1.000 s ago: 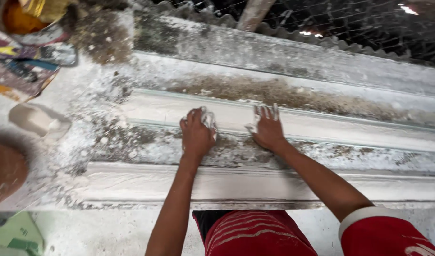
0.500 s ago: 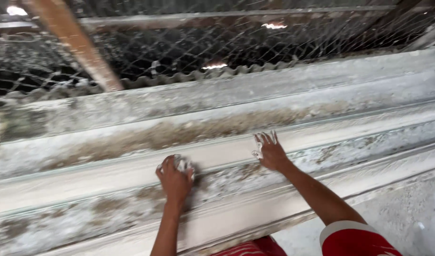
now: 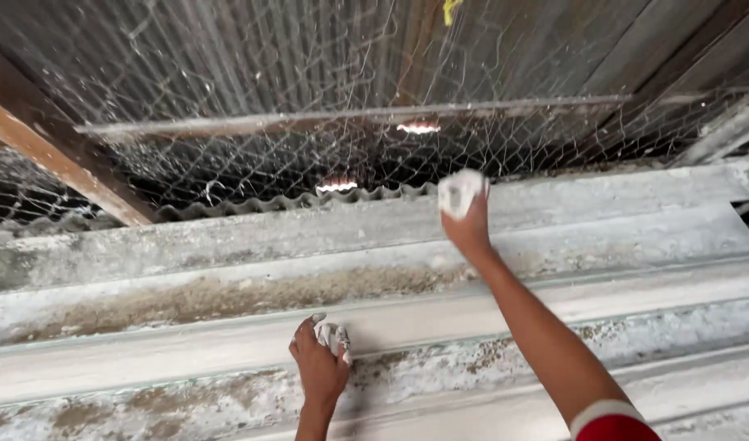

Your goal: Applying and smoothing gypsum paste or plaster over fiberglass strands on a mold.

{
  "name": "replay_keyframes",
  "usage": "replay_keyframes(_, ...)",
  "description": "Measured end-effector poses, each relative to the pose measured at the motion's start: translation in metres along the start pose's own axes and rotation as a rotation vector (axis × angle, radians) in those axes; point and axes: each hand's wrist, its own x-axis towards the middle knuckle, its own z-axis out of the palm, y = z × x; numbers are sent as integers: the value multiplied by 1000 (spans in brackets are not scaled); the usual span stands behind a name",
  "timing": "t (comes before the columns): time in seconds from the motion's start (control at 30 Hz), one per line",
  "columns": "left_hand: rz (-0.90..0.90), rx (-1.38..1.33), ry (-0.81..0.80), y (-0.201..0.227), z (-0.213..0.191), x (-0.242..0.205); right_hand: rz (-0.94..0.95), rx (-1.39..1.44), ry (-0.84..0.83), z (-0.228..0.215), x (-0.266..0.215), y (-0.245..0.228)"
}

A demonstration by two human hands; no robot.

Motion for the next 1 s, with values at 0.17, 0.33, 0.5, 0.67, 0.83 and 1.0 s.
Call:
replay_keyframes(0.17, 91, -1, 130, 24, 25, 17, -370, 52, 596, -46, 179, -124)
replay_keyframes(0.33, 111, -153, 257, 52, 20, 13, -272, 5, 689, -43, 259, -150)
replay_keyframes(0.5, 50, -178, 197, 55, 16, 8, -74, 57, 573, -33, 271, -116)
replay_keyframes(0.67, -4, -184, 222, 39, 35, 2, -82, 5, 551, -63, 251, -91)
replay_keyframes(0.83, -9, -184, 173, 57, 31, 2, -179, -19, 560, -118, 247, -114)
replay_keyframes(1.0, -34, -343, 200, 77, 29, 9, -290, 134, 676, -153, 310, -90)
